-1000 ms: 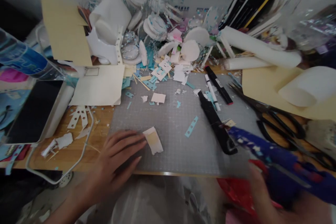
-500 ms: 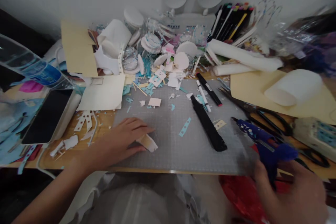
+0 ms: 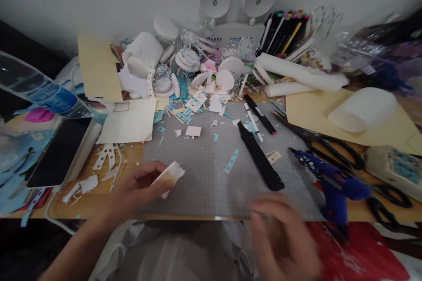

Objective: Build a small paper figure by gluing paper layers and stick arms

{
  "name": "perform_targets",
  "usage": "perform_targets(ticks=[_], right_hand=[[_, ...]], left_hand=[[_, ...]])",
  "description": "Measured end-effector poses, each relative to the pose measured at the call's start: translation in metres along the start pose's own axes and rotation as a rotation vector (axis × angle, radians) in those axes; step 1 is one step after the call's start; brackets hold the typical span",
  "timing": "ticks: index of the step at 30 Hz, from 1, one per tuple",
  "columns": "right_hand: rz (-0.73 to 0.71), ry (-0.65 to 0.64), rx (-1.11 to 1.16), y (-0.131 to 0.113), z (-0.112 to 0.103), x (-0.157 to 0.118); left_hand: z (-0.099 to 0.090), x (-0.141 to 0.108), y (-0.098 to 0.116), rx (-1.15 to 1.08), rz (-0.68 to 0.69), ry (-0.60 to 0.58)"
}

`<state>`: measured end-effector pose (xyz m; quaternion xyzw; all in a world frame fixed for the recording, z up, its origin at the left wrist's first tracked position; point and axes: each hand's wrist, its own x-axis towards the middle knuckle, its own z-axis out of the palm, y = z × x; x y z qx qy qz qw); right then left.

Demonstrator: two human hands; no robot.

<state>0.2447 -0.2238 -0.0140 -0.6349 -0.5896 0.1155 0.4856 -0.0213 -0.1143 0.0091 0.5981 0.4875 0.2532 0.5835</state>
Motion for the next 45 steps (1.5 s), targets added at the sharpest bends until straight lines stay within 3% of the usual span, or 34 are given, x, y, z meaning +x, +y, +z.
perform_targets(ticks=[2, 5, 9, 16, 27, 38, 45], right_hand=[[0.025, -0.201, 0.2, -0.019, 0.037, 0.014], [0.091, -0.459, 0.488, -0.04, 0.082, 0.031], [0.198, -0.635, 0.69, -0.044, 0.103, 0.033], [0.288, -0.581, 0.788, -0.038, 0.1, 0.025], [0.22, -0.553, 0.659, -0.037, 0.101, 0.026], [0.245, -0.528, 0.645, -0.037, 0.101, 0.026], [0.228, -0.543, 0.694, -0.038, 0.099, 0.028]], left_hand=[[0.008, -0.005, 0.0, -0.358, -0.111, 0.006], [0.018, -0.01, -0.003, -0.618, -0.182, -0.021], [0.024, -0.012, -0.013, -0.706, -0.173, -0.074], [0.023, -0.012, -0.019, -0.605, -0.168, -0.076], [0.031, -0.017, -0.021, -0.632, -0.111, 0.015], [0.033, -0.016, -0.022, -0.397, -0.009, 0.118], [0.032, -0.017, -0.024, -0.407, -0.061, 0.112]])
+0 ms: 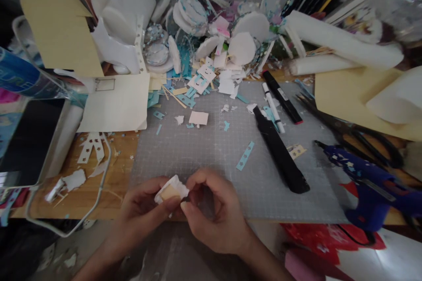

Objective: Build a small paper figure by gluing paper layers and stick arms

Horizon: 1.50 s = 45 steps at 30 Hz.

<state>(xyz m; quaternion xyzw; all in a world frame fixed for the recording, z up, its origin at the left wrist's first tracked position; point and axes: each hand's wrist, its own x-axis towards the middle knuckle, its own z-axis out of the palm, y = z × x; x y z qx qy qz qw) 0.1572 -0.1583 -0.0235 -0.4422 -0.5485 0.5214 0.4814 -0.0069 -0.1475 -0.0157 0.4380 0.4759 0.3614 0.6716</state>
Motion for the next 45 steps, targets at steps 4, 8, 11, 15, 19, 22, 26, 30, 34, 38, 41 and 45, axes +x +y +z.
perform_targets(ticks=[4, 8, 11, 15, 19, 22, 26, 30, 34, 38, 41, 45], right_hand=[[0.0, 0.037, 0.008, 0.0, 0.001, 0.003], [0.022, 0.09, 0.021, 0.0, 0.002, 0.004], [0.033, 0.112, 0.026, 0.0, 0.002, 0.003], [0.05, 0.118, 0.06, -0.001, 0.001, 0.003], [0.058, 0.12, 0.067, -0.003, 0.0, 0.005], [0.065, 0.131, 0.044, -0.003, 0.0, 0.006], [0.061, 0.123, 0.032, -0.001, 0.0, 0.004], [0.062, 0.119, 0.036, -0.001, 0.002, 0.004], [0.071, 0.127, 0.054, -0.001, 0.001, 0.006], [0.096, 0.112, 0.06, -0.001, -0.003, 0.008], [0.129, 0.043, 0.1, -0.002, -0.007, 0.009], [0.186, 0.005, 0.176, 0.0, -0.011, 0.007]], left_hand=[[-0.001, 0.0, 0.001, -0.012, -0.013, -0.034], [0.0, -0.001, 0.001, -0.054, -0.021, -0.066], [0.001, 0.0, 0.002, -0.049, -0.016, -0.062], [0.001, 0.0, 0.003, -0.029, -0.033, -0.064], [0.0, 0.001, 0.005, -0.025, -0.059, -0.05], [0.0, 0.002, 0.009, 0.003, -0.039, -0.033], [0.001, 0.003, 0.01, 0.007, -0.045, -0.047], [0.003, 0.002, 0.008, 0.002, -0.047, -0.065], [0.0, -0.002, 0.008, 0.011, 0.028, -0.021], [-0.008, -0.001, 0.017, 0.093, 0.149, -0.008], [-0.012, 0.001, 0.021, 0.129, 0.13, 0.021], [-0.01, 0.003, 0.019, 0.11, 0.026, 0.019]])
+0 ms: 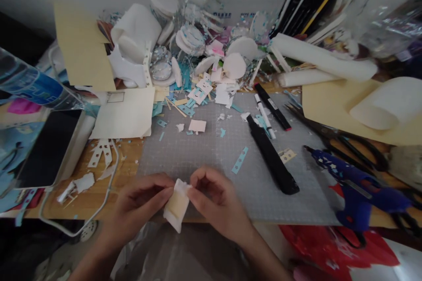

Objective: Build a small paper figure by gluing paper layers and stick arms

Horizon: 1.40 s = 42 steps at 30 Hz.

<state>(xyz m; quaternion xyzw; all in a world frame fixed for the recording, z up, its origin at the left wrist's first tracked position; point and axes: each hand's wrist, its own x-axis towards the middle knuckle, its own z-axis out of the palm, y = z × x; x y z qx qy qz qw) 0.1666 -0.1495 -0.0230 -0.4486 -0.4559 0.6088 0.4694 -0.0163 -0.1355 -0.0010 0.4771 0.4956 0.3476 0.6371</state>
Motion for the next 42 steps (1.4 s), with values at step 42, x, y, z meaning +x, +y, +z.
perform_targets(ticks=[42], right_hand=[[-0.045, -0.035, 0.083, 0.007, -0.002, -0.005]], left_hand=[[0.0, 0.003, -0.022, -0.239, 0.13, -0.052]])
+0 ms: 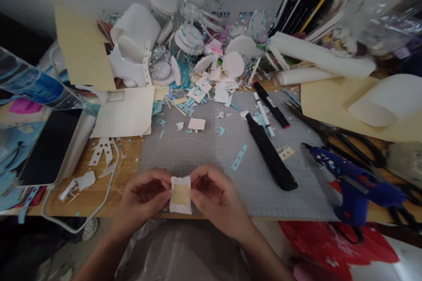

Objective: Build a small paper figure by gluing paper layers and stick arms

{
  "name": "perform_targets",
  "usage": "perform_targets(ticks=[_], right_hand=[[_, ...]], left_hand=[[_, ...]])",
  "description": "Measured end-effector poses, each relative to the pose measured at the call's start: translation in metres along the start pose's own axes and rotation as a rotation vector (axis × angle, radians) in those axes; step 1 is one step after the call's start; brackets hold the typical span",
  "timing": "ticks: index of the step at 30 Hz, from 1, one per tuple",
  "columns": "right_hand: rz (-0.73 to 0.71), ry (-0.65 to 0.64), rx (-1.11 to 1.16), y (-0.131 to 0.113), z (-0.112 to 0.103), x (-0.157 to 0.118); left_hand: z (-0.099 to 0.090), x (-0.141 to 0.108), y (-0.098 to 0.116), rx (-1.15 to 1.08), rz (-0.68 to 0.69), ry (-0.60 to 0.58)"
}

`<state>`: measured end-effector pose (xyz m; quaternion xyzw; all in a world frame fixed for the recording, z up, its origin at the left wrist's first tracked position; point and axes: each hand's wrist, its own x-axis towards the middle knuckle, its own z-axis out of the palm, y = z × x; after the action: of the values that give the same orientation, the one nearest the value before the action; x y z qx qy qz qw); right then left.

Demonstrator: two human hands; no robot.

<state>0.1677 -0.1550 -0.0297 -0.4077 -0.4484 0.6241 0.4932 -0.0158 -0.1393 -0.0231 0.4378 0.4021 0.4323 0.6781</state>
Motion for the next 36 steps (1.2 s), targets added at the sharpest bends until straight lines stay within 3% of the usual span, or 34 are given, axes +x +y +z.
perform_targets(ticks=[9, 18, 26, 36], right_hand=[[-0.004, -0.088, 0.024, 0.0008, -0.0016, -0.0012], [0.025, -0.154, 0.103, 0.0019, -0.0015, -0.0043], [-0.067, -0.222, 0.153, 0.0031, -0.0019, -0.0031], [-0.108, -0.192, 0.097, 0.0035, -0.0025, -0.0028]], left_hand=[[-0.0076, -0.0015, -0.0021, -0.025, 0.016, -0.141], [-0.0075, -0.0006, 0.0011, -0.014, 0.04, -0.184], [-0.011, -0.0019, 0.0014, 0.027, 0.044, -0.249], [-0.0087, 0.0001, 0.0031, 0.004, 0.055, -0.256]])
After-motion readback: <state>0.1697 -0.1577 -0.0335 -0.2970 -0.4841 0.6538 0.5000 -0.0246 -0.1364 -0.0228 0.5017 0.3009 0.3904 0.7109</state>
